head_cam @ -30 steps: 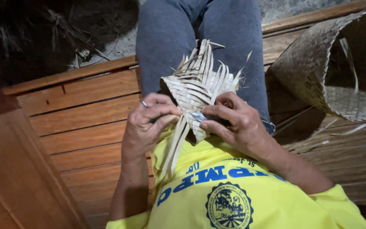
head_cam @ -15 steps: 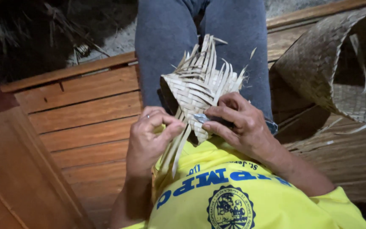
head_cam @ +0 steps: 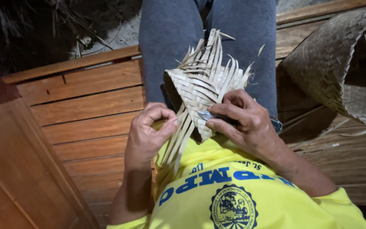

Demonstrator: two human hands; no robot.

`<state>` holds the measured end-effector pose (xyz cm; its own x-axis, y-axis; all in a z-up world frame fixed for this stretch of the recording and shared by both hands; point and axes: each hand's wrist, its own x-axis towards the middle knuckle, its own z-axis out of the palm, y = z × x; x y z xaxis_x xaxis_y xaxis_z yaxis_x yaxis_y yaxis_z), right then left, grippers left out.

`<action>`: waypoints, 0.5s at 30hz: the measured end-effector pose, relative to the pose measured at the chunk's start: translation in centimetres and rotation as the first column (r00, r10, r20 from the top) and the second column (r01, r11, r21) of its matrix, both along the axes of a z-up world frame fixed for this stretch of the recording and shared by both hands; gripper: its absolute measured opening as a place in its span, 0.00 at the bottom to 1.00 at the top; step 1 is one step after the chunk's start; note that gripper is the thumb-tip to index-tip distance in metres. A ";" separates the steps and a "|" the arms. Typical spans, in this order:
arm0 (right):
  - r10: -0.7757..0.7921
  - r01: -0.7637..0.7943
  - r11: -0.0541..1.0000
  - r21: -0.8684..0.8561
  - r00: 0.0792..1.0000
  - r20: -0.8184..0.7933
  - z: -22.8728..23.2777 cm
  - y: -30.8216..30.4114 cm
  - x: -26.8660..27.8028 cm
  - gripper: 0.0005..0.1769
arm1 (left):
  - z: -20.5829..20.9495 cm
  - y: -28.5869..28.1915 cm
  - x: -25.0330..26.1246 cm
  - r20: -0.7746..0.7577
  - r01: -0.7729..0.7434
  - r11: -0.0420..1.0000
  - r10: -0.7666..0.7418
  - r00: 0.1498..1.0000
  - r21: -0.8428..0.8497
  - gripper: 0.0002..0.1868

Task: Weaving dried plant leaves into a decorative or functional structure using hands and a small tool

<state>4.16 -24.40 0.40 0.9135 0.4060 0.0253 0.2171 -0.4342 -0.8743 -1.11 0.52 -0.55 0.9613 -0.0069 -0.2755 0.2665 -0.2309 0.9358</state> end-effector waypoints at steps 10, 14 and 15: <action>0.008 -0.008 1.000 0.005 1.000 0.003 0.1 -0.1 0.1 0.09 | 1.0 -0.7 0.9 0.113 0.006 0.993 -0.019 0.993 0.118 0.07; 0.017 -0.017 1.000 0.000 1.000 0.016 0.0 0.0 0.3 0.09 | 0.7 -0.6 1.0 0.139 0.012 0.992 -0.030 0.990 0.128 0.07; 0.020 -0.020 1.000 -0.004 1.000 0.017 0.1 0.0 0.4 0.09 | 0.7 -0.6 1.0 0.138 0.021 0.992 -0.039 0.990 0.128 0.07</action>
